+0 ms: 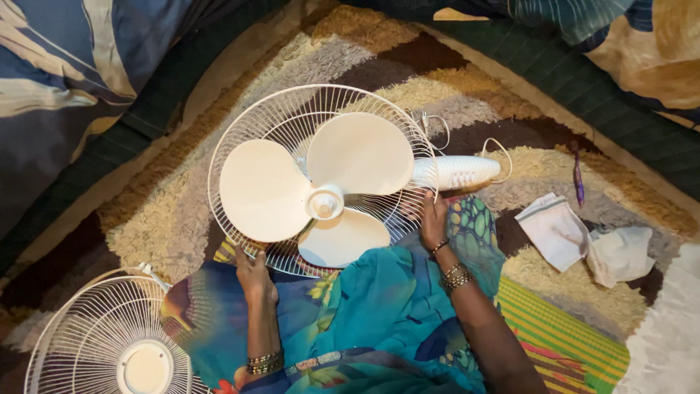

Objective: The person assembles a white table fan by attaching the fan blades to the motor hub and securing them with a nut. They then attach the front wire cage to the fan assembly.

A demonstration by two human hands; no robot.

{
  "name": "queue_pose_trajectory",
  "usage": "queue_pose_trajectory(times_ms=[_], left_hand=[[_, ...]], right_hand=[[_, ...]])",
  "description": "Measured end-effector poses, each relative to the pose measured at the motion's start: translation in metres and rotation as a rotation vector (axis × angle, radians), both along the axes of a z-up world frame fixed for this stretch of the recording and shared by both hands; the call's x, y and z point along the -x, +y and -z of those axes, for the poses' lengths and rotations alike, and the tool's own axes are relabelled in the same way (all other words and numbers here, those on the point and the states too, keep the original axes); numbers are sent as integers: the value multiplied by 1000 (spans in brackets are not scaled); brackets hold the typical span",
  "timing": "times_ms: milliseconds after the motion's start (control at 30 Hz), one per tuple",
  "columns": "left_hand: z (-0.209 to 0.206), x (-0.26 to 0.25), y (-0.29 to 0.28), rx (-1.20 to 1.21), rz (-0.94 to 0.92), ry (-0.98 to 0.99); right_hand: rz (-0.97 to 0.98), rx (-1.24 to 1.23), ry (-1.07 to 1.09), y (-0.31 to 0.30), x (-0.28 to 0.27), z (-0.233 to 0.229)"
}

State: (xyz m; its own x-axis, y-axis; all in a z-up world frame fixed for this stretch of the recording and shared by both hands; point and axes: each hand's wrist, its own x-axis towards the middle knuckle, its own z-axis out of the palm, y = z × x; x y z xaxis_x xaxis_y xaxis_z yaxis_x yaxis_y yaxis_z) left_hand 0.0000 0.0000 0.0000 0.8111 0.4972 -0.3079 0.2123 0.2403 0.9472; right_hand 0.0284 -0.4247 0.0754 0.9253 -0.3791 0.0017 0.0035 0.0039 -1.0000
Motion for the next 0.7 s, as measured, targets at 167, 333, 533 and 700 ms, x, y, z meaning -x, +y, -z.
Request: queue_pose_trajectory(times_ms=[167,333,533,700], left_hand=[[-37,-3,-10,-79,24,-121],[-92,-4,-19,111,40,-160],[-79,-16,-23,284,114,-392],[-106,-19,-63,316,191,-264]], right_hand=[[-43,-63,-46,-6,-6,8],[8,-218,-41,-15,-24,15],[58,-288,136,-29,-65,2],[77,-294,220,-33,-84,-15]])
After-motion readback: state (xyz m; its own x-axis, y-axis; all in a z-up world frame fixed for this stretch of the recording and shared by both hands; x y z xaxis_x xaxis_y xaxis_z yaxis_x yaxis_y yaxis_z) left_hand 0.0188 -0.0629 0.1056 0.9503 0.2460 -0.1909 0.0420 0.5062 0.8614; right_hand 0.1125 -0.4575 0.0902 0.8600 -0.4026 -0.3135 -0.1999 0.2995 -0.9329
